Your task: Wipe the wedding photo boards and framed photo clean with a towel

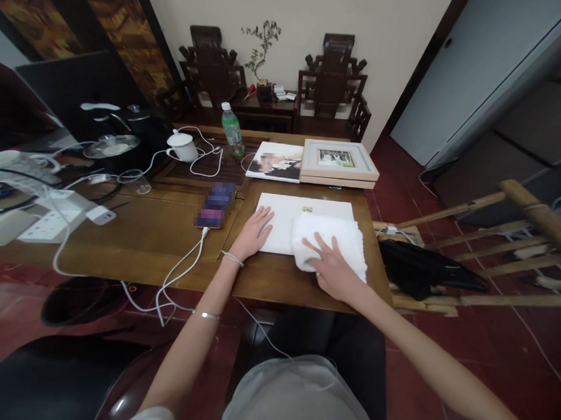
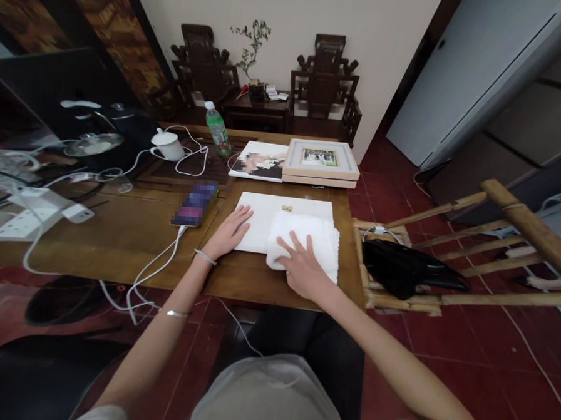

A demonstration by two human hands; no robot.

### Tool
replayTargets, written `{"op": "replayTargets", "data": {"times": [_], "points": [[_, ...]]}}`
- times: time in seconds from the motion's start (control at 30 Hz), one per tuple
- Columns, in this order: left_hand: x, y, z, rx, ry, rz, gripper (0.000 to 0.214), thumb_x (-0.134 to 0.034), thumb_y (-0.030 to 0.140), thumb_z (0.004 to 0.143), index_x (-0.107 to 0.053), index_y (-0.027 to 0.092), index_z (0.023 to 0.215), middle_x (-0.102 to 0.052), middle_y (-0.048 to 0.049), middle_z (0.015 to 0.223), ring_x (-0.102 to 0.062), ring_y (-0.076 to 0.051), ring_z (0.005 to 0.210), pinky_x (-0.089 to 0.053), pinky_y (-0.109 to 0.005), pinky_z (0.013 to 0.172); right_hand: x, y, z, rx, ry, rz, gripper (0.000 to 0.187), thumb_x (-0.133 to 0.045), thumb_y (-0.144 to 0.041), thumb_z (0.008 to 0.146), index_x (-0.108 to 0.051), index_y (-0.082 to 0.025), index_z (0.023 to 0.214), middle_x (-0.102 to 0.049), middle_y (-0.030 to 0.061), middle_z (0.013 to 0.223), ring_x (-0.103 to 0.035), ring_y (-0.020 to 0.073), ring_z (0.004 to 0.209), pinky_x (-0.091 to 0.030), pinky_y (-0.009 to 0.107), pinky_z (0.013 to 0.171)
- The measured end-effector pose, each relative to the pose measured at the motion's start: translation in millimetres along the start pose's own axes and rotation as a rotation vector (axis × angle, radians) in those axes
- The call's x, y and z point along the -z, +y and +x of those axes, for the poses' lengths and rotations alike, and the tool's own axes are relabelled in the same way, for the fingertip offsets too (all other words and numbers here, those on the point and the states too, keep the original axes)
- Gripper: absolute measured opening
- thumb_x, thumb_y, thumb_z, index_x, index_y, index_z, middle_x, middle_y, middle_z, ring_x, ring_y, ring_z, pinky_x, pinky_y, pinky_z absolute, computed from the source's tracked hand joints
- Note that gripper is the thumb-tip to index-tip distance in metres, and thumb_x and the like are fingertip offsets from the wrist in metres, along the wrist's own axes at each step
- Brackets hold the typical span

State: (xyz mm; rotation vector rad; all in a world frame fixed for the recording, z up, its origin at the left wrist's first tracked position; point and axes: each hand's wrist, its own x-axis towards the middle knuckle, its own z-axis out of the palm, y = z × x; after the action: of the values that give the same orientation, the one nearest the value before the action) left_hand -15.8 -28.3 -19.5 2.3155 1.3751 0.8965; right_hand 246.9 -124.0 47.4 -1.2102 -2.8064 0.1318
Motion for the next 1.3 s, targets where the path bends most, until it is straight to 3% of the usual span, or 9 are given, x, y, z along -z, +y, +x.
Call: {"op": "replayTargets", "data": {"times": [0.3, 0.43, 0.53, 0.8, 0.93, 1.1, 1.3], "points": [[1.2, -0.7, 0.3, 0.007, -0.026, 0.016, 0.045, -0.04, 0.033, 0.094, -0.05, 0.016, 0.135, -0.042, -0.0108, 0.148, -0.027, -0.027, 0.143, -0.025, -0.052, 0.116, 5.2, 54.2, 88.6, -0.135, 0.035, 0.022, 0.053, -0.037, 0.0, 0.074, -0.057, -0.012, 0.122, -0.036, 0.0155, 0.151, -0.018, 0.0371, 0.142, -0.022, 0.071, 0.104], [2.2, 0.1, -0.1, 0.007, -0.022, 0.006, 0.045, -0.04, 0.034, 0.095, -0.05, 0.016, 0.135, -0.042, -0.011, 0.148, -0.028, -0.027, 0.142, -0.026, -0.051, 0.116, 0.9, 62.0, 110.9, -0.199, 0.053, -0.03, 0.055, -0.037, 0.002, 0.074, -0.056, -0.01, 0.124, -0.037, 0.0173, 0.15, -0.02, 0.0401, 0.141, -0.021, 0.074, 0.102], [2.4, 2.1, -1.9, 0.014, -0.015, -0.006, 0.045, -0.041, 0.034, 0.095, -0.051, 0.015, 0.134, -0.043, -0.0119, 0.147, -0.028, -0.027, 0.142, -0.026, -0.05, 0.116, -2.8, 51.0, 104.0, -0.193, 0.056, -0.07, 0.052, -0.039, 0.001, 0.075, -0.058, -0.011, 0.122, -0.035, 0.0167, 0.151, -0.02, 0.0413, 0.141, -0.021, 0.075, 0.102], [2.2, 7.0, -6.1, 0.011, 0.012, 0.0, 0.044, -0.041, 0.034, 0.095, -0.052, 0.014, 0.133, -0.044, -0.0119, 0.146, -0.03, -0.026, 0.142, -0.027, -0.049, 0.116, -9.2, -22.5, 31.6, -0.093, 0.031, -0.086, 0.04, -0.041, -0.002, 0.081, -0.067, -0.016, 0.109, -0.034, 0.0153, 0.152, -0.02, 0.0433, 0.141, -0.02, 0.075, 0.103], [1.8, 7.1, -5.7, 0.011, 0.02, -0.009, 0.044, -0.041, 0.033, 0.095, -0.053, 0.014, 0.132, -0.045, -0.0118, 0.146, -0.03, -0.027, 0.141, -0.028, -0.05, 0.116, -12.8, -45.1, 11.9, -0.039, 0.022, -0.078, 0.033, -0.047, -0.006, 0.082, -0.069, -0.017, 0.103, -0.035, 0.016, 0.151, -0.021, 0.046, 0.139, -0.021, 0.076, 0.103], [0.7, 4.6, -5.3, 0.002, 0.02, -0.011, 0.043, -0.042, 0.033, 0.094, -0.053, 0.015, 0.132, -0.045, -0.0112, 0.146, -0.031, -0.027, 0.141, -0.028, -0.05, 0.116, -16.5, -37.0, 21.6, -0.036, 0.054, -0.08, 0.033, -0.046, -0.006, 0.082, -0.069, -0.018, 0.102, -0.036, 0.0143, 0.151, -0.018, 0.0436, 0.141, -0.016, 0.077, 0.103], [0.1, 2.9, -5.7, 0.001, 0.017, -0.003, 0.045, -0.041, 0.033, 0.094, -0.053, 0.012, 0.132, -0.045, -0.0136, 0.146, -0.03, -0.027, 0.141, -0.028, -0.049, 0.116, -6.2, 10.4, 77.9, -0.136, 0.0, -0.048, 0.048, -0.041, -0.002, 0.078, -0.061, -0.014, 0.119, -0.036, 0.0145, 0.151, -0.015, 0.0389, 0.143, -0.017, 0.074, 0.104]]}}
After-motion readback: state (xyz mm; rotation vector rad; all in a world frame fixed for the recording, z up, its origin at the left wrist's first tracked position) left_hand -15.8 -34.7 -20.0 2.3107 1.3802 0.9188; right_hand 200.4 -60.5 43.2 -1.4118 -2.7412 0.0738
